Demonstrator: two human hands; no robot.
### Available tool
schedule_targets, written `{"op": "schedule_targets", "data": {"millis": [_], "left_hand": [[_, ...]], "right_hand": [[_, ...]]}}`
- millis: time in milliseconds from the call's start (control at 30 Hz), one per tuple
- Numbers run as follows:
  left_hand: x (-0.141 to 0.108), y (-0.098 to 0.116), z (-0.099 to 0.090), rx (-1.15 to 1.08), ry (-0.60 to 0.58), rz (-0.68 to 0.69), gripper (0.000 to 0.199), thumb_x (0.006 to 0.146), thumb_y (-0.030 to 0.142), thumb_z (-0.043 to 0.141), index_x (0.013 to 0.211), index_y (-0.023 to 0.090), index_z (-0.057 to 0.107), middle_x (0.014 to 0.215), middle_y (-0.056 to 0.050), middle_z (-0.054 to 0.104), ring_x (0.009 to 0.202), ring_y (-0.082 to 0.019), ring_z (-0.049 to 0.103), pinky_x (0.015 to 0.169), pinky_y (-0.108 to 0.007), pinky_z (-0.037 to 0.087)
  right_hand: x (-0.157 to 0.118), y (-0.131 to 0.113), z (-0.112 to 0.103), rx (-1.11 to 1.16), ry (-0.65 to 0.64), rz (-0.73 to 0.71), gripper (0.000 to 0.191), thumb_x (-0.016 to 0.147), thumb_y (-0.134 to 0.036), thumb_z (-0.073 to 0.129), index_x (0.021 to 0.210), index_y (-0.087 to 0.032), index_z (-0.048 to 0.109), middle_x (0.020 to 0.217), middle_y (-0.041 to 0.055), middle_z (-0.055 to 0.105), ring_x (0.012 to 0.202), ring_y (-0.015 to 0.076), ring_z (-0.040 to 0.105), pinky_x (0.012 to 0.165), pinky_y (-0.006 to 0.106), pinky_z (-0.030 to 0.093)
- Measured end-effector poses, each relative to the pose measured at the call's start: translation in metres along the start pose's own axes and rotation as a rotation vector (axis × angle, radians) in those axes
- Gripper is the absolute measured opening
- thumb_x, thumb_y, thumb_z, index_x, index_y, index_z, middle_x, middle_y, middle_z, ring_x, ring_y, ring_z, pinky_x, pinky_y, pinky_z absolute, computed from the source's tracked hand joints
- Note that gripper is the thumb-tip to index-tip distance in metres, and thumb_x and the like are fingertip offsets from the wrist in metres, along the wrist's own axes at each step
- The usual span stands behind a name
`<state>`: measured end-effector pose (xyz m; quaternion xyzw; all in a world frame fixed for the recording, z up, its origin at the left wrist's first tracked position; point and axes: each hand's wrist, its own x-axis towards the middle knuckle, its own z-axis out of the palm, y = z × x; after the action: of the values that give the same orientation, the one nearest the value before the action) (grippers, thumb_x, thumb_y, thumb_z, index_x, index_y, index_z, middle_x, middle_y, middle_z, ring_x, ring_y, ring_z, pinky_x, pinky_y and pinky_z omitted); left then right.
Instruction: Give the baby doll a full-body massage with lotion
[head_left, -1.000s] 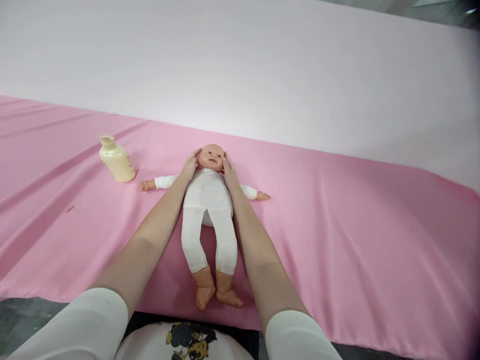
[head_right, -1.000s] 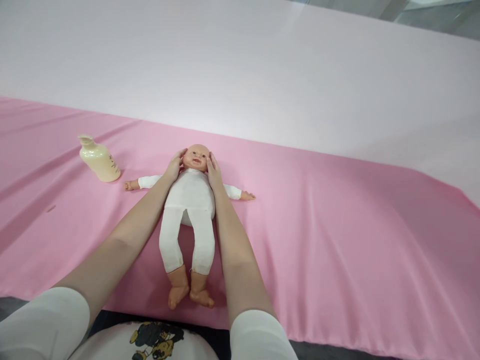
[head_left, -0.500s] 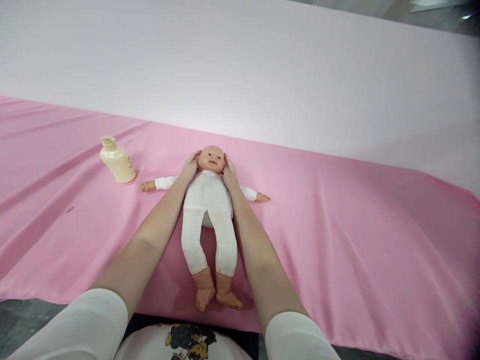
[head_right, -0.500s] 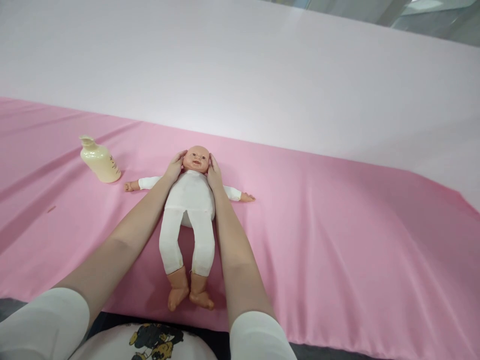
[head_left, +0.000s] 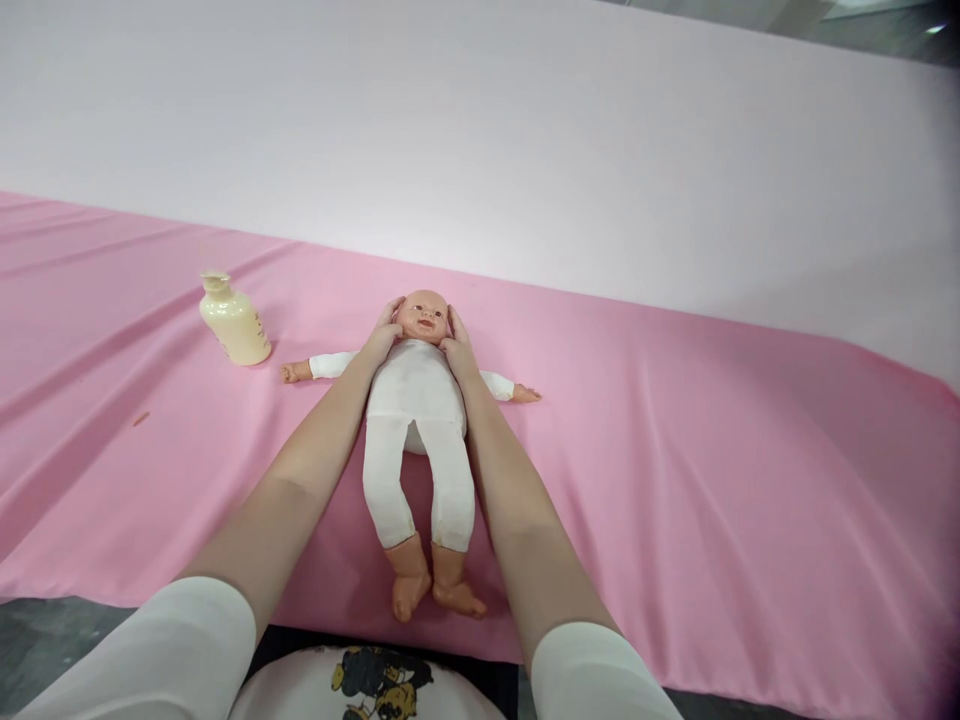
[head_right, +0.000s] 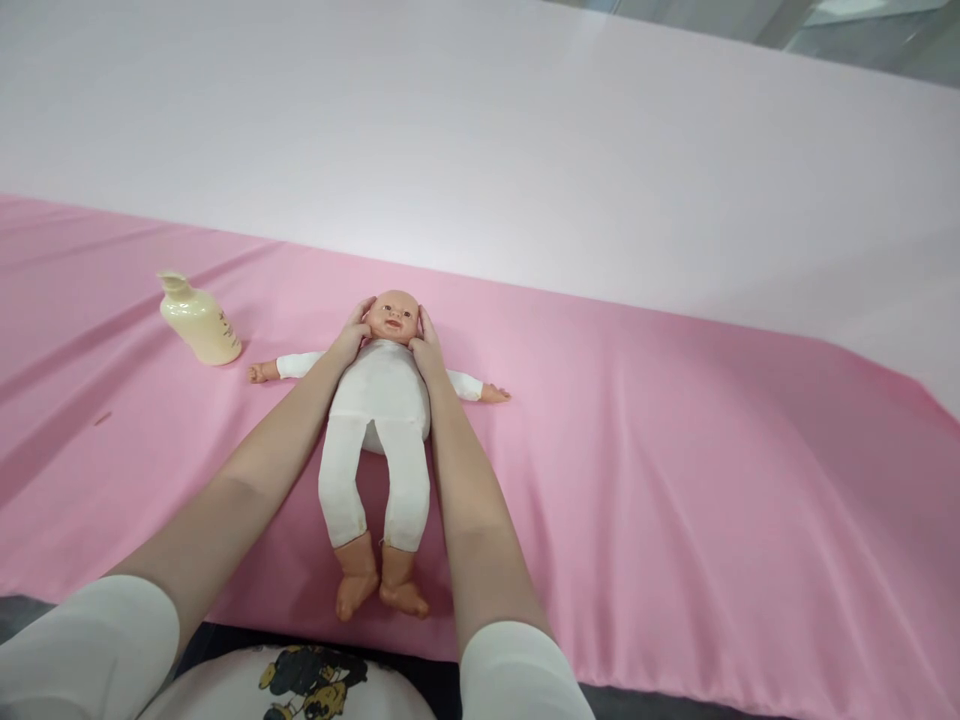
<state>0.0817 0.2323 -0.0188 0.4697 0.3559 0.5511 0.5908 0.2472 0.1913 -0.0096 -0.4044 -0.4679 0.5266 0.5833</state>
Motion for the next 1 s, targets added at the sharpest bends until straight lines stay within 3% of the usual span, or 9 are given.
{"op": "schedule_targets", "data": {"millis": [133, 333, 533, 733, 1000], "left_hand": [[-0.004, 0.003, 0.007, -0.081, 0.028, -0.017, 0.089, 0.056, 0.004, 0.053, 0.144, 0.018, 0.044, 0.146, -0.011, 0.055, 0.133, -0.029, 0.056, 0.114, -0.044, 0.046], [-0.009, 0.01, 0.017, -0.051, 0.146, -0.035, 0.057, 0.08, 0.018, 0.056, 0.137, 0.019, 0.052, 0.14, -0.011, 0.061, 0.126, -0.028, 0.062, 0.11, -0.045, 0.048], [-0.005, 0.007, 0.008, 0.06, 0.143, -0.04, 0.046, 0.088, 0.027, 0.053, 0.134, 0.024, 0.056, 0.134, -0.007, 0.064, 0.122, -0.025, 0.063, 0.106, -0.043, 0.05], [0.003, -0.002, 0.003, 0.087, 0.121, 0.029, 0.039, 0.093, 0.036, 0.052, 0.13, 0.022, 0.057, 0.136, -0.008, 0.062, 0.125, -0.023, 0.059, 0.107, -0.039, 0.048], [0.003, 0.0, 0.006, 0.056, 0.165, -0.002, 0.046, 0.081, 0.019, 0.054, 0.127, 0.021, 0.058, 0.14, -0.007, 0.06, 0.126, -0.025, 0.06, 0.108, -0.04, 0.049]], "right_hand": [[0.004, 0.0, -0.002, -0.052, 0.002, 0.009, 0.079, 0.086, -0.035, 0.056, 0.158, -0.027, 0.025, 0.161, 0.0017, 0.04, 0.141, 0.0256, 0.051, 0.118, 0.047, 0.045], [0.01, 0.005, -0.007, -0.097, 0.014, 0.023, 0.075, 0.091, -0.045, 0.051, 0.159, -0.026, 0.024, 0.162, 0.0038, 0.038, 0.138, 0.0237, 0.054, 0.117, 0.043, 0.046], [0.011, 0.009, -0.011, -0.107, 0.017, -0.025, 0.071, 0.092, -0.055, 0.052, 0.155, -0.027, 0.033, 0.163, 0.0033, 0.036, 0.144, 0.0231, 0.047, 0.117, 0.043, 0.046], [0.016, 0.013, -0.012, -0.086, 0.046, 0.014, 0.07, 0.092, -0.045, 0.049, 0.156, -0.024, 0.031, 0.162, 0.0055, 0.038, 0.137, 0.0229, 0.055, 0.116, 0.045, 0.047], [0.016, 0.011, -0.008, -0.026, 0.023, 0.012, 0.089, 0.078, -0.026, 0.06, 0.158, -0.02, 0.023, 0.16, 0.008, 0.04, 0.137, 0.0249, 0.056, 0.117, 0.044, 0.046]]}}
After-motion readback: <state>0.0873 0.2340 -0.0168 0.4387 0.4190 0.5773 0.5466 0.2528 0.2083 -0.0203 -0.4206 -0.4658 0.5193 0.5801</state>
